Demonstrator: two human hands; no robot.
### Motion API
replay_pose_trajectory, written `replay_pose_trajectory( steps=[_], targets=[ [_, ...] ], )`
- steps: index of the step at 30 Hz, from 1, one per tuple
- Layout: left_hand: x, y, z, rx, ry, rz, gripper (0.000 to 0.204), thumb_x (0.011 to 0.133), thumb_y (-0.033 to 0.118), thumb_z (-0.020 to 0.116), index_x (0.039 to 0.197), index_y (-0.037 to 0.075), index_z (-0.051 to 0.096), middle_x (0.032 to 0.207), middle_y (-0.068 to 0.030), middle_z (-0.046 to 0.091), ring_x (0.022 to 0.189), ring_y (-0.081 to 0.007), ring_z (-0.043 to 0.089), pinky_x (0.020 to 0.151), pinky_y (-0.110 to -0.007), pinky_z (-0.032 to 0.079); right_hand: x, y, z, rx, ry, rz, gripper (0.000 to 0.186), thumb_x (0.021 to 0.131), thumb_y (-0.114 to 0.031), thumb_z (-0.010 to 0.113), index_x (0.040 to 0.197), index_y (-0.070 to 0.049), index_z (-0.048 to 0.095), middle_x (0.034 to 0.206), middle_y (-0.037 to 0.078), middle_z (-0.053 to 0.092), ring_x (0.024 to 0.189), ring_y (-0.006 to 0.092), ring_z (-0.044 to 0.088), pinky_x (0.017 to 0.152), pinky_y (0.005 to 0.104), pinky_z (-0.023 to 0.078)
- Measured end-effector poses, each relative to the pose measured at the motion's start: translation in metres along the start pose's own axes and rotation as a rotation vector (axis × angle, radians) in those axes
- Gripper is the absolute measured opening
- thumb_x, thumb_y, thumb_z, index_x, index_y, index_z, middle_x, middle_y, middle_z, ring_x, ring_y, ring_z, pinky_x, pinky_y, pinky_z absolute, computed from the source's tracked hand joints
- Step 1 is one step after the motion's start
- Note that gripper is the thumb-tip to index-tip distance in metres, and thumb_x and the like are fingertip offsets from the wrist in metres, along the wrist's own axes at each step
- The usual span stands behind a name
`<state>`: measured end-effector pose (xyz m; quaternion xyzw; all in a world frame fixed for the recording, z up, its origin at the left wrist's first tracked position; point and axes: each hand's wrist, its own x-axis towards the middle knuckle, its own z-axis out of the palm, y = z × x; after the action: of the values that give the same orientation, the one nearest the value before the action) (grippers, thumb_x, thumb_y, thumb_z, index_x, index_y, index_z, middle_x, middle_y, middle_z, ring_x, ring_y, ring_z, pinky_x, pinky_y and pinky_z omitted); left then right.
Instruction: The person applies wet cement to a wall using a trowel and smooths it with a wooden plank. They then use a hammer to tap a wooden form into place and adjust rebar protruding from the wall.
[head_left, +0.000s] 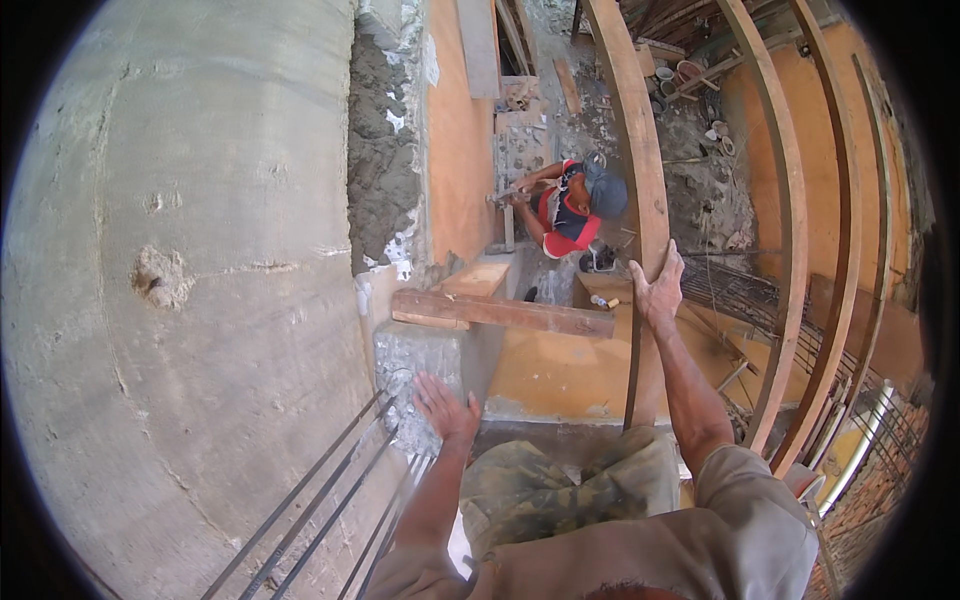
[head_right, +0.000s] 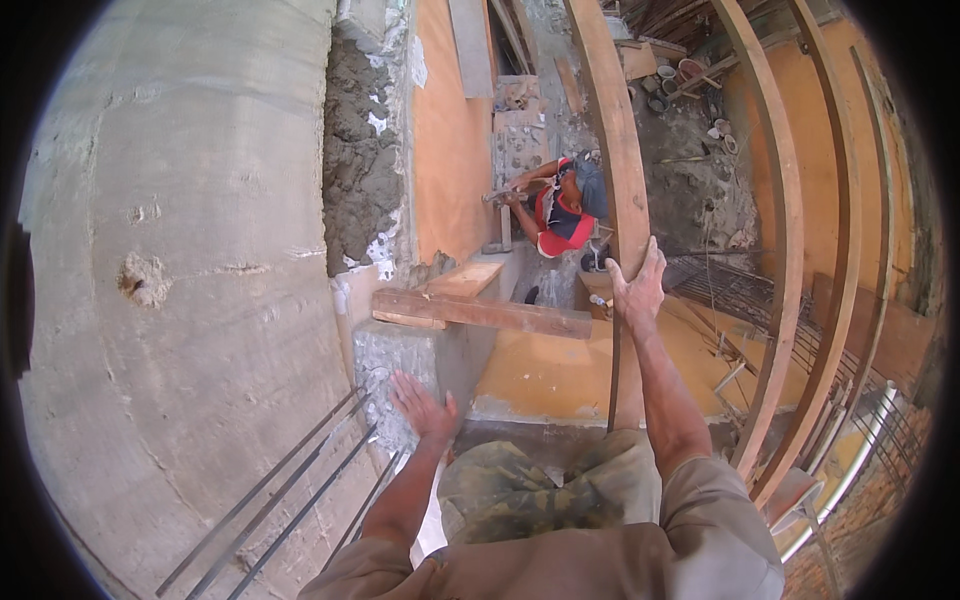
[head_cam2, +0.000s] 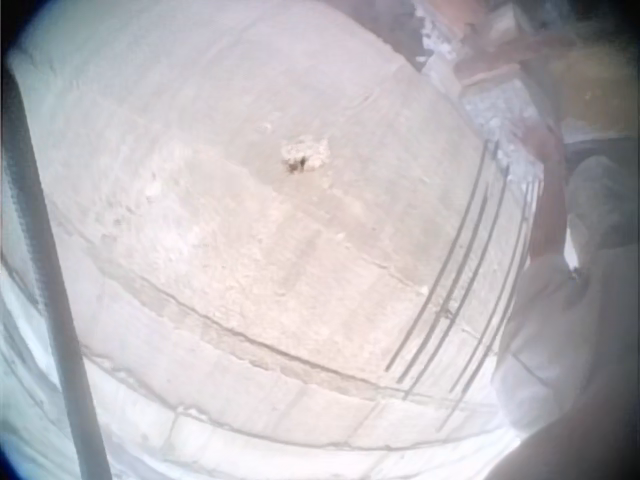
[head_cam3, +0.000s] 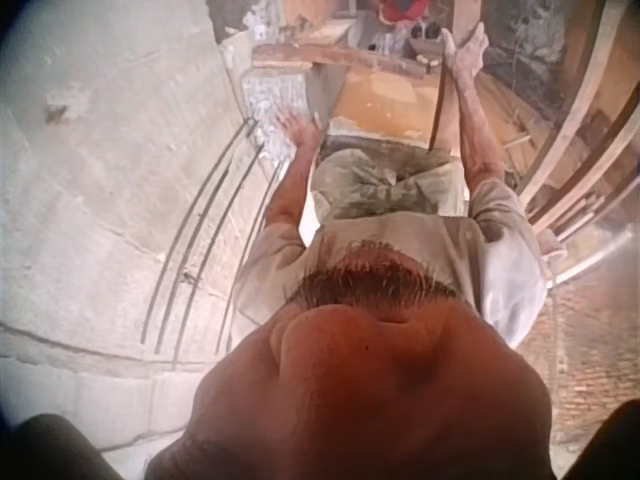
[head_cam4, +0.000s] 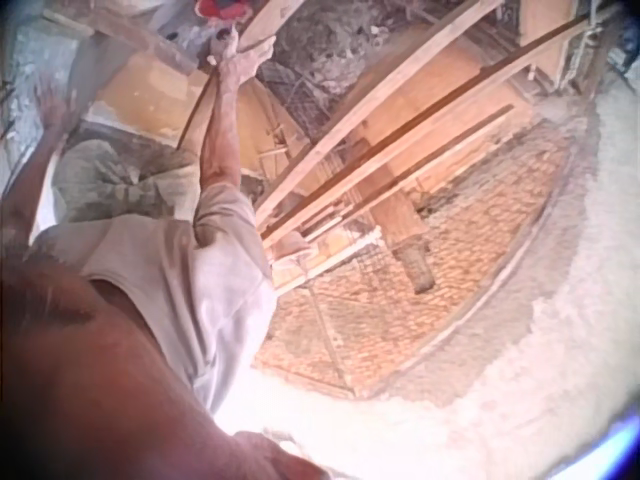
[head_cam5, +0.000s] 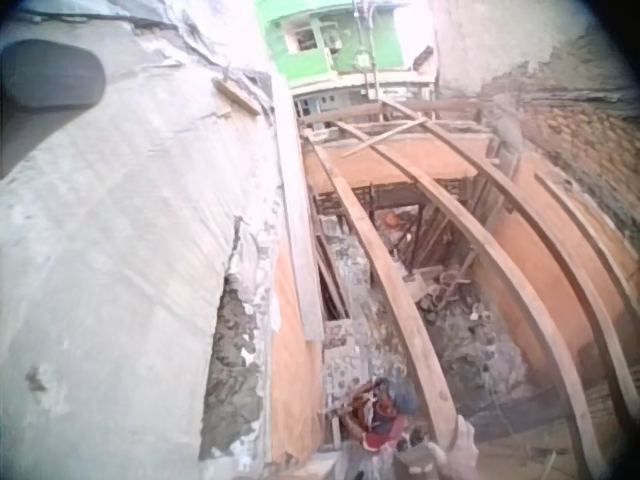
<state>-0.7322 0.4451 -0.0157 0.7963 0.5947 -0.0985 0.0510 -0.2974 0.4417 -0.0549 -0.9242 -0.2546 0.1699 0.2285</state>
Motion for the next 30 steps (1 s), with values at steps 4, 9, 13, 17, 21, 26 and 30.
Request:
replay_pose_trajectory(
  steps=[4, 9, 13, 17, 21, 26, 30],
  targets=[
    [-0.004, -0.003, -0.001, -0.014, -0.078, -0.045, 0.098, 0.076, 0.038, 0.067, 0.146, -0.013, 0.022, 0.158, -0.0313, 0.016, 0.148, -0.0471, 0.010, 0.118, -0.062, 0.011, 0.003, 0.011, 0.007, 0.025, 0.071, 0.004, 0.089, 0.084, -0.046, 0.073, 0.150, -0.007, 0.028, 0.144, 0.020, 0.039, 0.132, 0.0405, 0.043, 0.104, 0.0494, 0.043],
    [-0.010, -0.004, 0.014, -0.122, -0.085, -0.038, 0.104, 0.070, 0.034, 0.070, 0.146, -0.016, 0.019, 0.157, -0.0342, 0.013, 0.148, -0.0493, 0.007, 0.117, -0.064, 0.007, 0.000, -0.008, -0.006, -0.014, -0.046, 0.117, 0.090, 0.082, -0.046, 0.074, 0.149, -0.007, 0.028, 0.145, 0.019, 0.035, 0.131, 0.0403, 0.044, 0.103, 0.0489, 0.045],
    [-0.010, -0.005, -0.003, -0.135, -0.104, -0.057, 0.103, 0.071, 0.034, 0.069, 0.145, -0.016, 0.019, 0.156, -0.0339, 0.014, 0.148, -0.0486, 0.006, 0.117, -0.063, 0.007, -0.001, -0.016, -0.011, -0.058, -0.041, 0.098, 0.091, 0.082, -0.046, 0.074, 0.148, -0.005, 0.027, 0.145, 0.019, 0.034, 0.130, 0.0388, 0.045, 0.102, 0.0478, 0.046],
    [0.002, 0.000, -0.011, -0.123, -0.134, -0.053, 0.103, 0.074, 0.037, 0.068, 0.147, -0.015, 0.018, 0.158, -0.0326, 0.012, 0.149, -0.0471, 0.004, 0.118, -0.061, 0.004, -0.003, -0.023, -0.018, -0.052, -0.081, 0.136, 0.090, 0.082, -0.046, 0.072, 0.148, -0.006, 0.026, 0.146, 0.019, 0.032, 0.130, 0.0390, 0.045, 0.102, 0.0474, 0.046],
    [-0.004, -0.003, -0.014, -0.113, -0.145, -0.036, 0.103, 0.076, 0.039, 0.066, 0.148, -0.014, 0.016, 0.159, -0.0313, 0.010, 0.149, -0.0457, 0.002, 0.119, -0.060, 0.002, -0.006, -0.025, -0.023, -0.028, -0.087, 0.146, 0.089, 0.083, -0.047, 0.072, 0.148, -0.006, 0.026, 0.145, 0.020, 0.033, 0.130, 0.0396, 0.044, 0.102, 0.0480, 0.046],
    [-0.017, -0.003, -0.006, -0.117, -0.096, -0.052, 0.102, 0.073, 0.035, 0.068, 0.147, -0.014, 0.018, 0.158, -0.0317, 0.011, 0.149, -0.0455, 0.002, 0.119, -0.061, 0.003, -0.005, -0.020, -0.015, -0.042, -0.069, 0.120, 0.090, 0.083, -0.048, 0.071, 0.147, -0.003, 0.027, 0.144, 0.021, 0.035, 0.128, 0.0409, 0.046, 0.101, 0.0482, 0.046],
    [-0.012, -0.005, 0.011, -0.036, 0.051, 0.029, 0.104, 0.071, 0.033, 0.070, 0.147, -0.014, 0.017, 0.158, -0.0316, 0.010, 0.149, -0.0453, 0.001, 0.118, -0.061, 0.003, -0.007, -0.014, -0.017, -0.030, -0.057, 0.107, 0.092, 0.083, -0.050, 0.071, 0.148, -0.004, 0.027, 0.145, 0.021, 0.035, 0.125, 0.0416, 0.050, 0.099, 0.0486, 0.048]
  ],
)
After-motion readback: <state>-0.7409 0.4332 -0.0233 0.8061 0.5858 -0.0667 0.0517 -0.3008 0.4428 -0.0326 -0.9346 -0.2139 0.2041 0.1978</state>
